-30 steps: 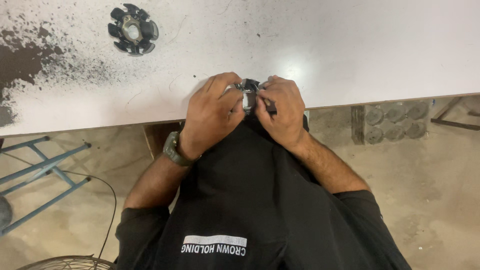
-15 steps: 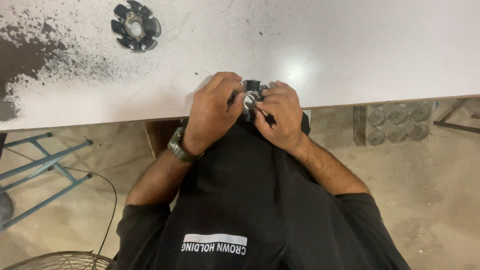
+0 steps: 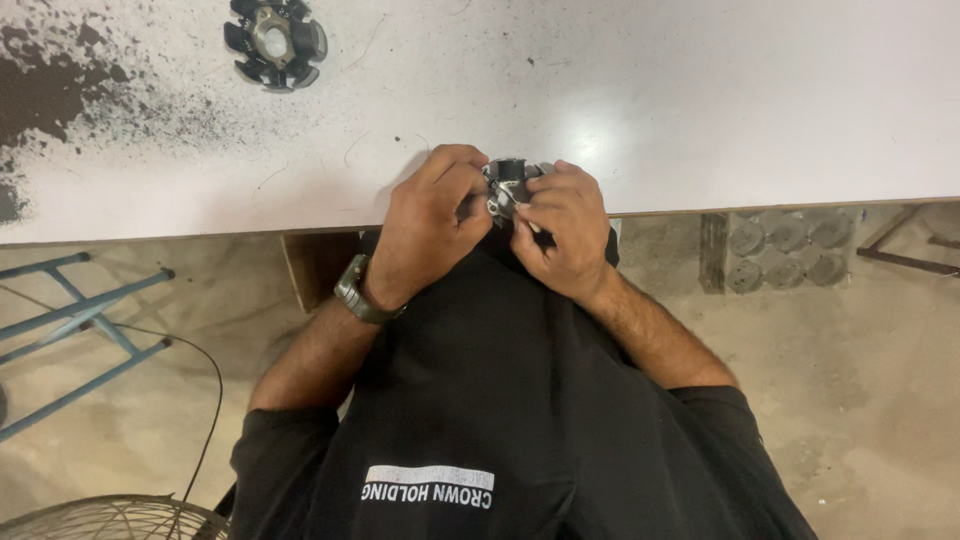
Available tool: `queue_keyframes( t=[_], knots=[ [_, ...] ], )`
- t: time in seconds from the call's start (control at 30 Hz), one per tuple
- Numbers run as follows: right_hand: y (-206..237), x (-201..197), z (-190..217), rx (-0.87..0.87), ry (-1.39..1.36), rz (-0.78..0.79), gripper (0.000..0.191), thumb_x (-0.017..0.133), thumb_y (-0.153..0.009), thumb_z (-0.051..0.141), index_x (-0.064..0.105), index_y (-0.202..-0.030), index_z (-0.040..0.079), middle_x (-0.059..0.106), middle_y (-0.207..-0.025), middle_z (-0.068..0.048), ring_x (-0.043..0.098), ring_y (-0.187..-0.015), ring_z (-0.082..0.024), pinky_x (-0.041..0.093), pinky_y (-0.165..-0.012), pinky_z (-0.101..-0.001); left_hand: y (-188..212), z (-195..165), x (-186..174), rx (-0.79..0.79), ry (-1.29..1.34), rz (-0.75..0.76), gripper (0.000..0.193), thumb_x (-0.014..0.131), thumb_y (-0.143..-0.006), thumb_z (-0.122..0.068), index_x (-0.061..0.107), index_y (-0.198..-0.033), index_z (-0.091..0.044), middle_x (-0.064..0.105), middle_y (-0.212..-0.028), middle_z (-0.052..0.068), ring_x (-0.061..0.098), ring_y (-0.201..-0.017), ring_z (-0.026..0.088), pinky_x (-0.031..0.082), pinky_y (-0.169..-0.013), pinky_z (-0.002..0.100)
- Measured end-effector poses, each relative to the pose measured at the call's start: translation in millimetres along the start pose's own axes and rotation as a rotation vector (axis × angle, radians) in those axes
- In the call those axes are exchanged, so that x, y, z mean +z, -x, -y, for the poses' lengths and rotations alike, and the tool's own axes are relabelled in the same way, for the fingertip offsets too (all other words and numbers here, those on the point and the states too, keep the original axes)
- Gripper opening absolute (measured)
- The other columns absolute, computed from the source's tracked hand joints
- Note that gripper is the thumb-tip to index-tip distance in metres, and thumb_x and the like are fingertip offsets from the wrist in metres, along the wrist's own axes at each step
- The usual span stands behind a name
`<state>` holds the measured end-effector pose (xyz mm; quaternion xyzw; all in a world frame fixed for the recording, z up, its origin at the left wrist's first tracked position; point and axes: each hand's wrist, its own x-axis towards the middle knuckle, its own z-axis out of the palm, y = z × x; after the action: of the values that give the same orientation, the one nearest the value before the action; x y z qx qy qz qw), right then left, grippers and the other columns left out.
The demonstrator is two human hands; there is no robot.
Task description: The person uses a small abrasive block to deburr and smooth the edges of multiple black mechanical parts on a white table. They handle each part one at a time, rotating it to treat different edges, then place it aside and pick up the next part.
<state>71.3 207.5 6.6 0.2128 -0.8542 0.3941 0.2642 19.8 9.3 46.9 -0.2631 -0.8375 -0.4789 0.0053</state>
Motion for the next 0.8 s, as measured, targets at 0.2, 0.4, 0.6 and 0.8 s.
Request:
queue_keyframes(
  t=[0.2, 0.4, 0.6, 0.8],
  knots=[
    [1.7, 1.4, -0.4, 0.000, 0.019, 0.051, 0.033, 0.081, -0.081, -0.007, 0.062, -0.105, 0.005, 0.064, -0.099, -0.010, 0.066, -0.106, -0.032, 0.055, -0.103, -0.0533, 2.9, 2.4, 0.3, -0.001, 0.002, -0.006, 0.015, 0.073, -0.085, 0.003, 0.063, -0.096, -0.002, 0.066, -0.120, 0.010, 0.071, -0.090, 0.026, 0.058, -0.072, 0.035],
    [1.6, 2.5, -1.4, -0.015, -0.004, 0.008, 0.034, 0.081, -0.081, -0.009, 0.062, -0.105, 0.004, 0.064, -0.098, -0.010, 0.067, -0.105, -0.032, 0.058, -0.100, -0.0515, 4.0, 2.2, 0.4, 0.000, 0.034, -0.019, 0.014, 0.073, -0.086, 0.001, 0.064, -0.097, -0.002, 0.066, -0.121, 0.010, 0.071, -0.089, 0.026, 0.058, -0.072, 0.035],
    [1.0, 4.4, 1.9, -0.006, 0.029, 0.022, 0.035, 0.082, -0.081, -0.009, 0.062, -0.107, 0.004, 0.065, -0.100, -0.012, 0.067, -0.105, -0.033, 0.057, -0.101, -0.0519, 5.3, 2.5, 0.2, -0.018, 0.037, -0.013, 0.012, 0.072, -0.087, 0.000, 0.064, -0.097, -0.001, 0.066, -0.122, 0.009, 0.071, -0.089, 0.026, 0.057, -0.072, 0.035],
    [-5.9, -1.0, 8.2, 0.007, 0.059, 0.070, 0.032, 0.081, -0.083, -0.010, 0.064, -0.106, 0.002, 0.065, -0.101, -0.012, 0.066, -0.106, -0.033, 0.056, -0.102, -0.0504, 7.3, 7.2, -5.3, -0.021, 0.079, 0.091, 0.012, 0.072, -0.086, -0.003, 0.066, -0.095, -0.001, 0.067, -0.125, 0.011, 0.069, -0.094, 0.026, 0.057, -0.077, 0.037]
  ],
)
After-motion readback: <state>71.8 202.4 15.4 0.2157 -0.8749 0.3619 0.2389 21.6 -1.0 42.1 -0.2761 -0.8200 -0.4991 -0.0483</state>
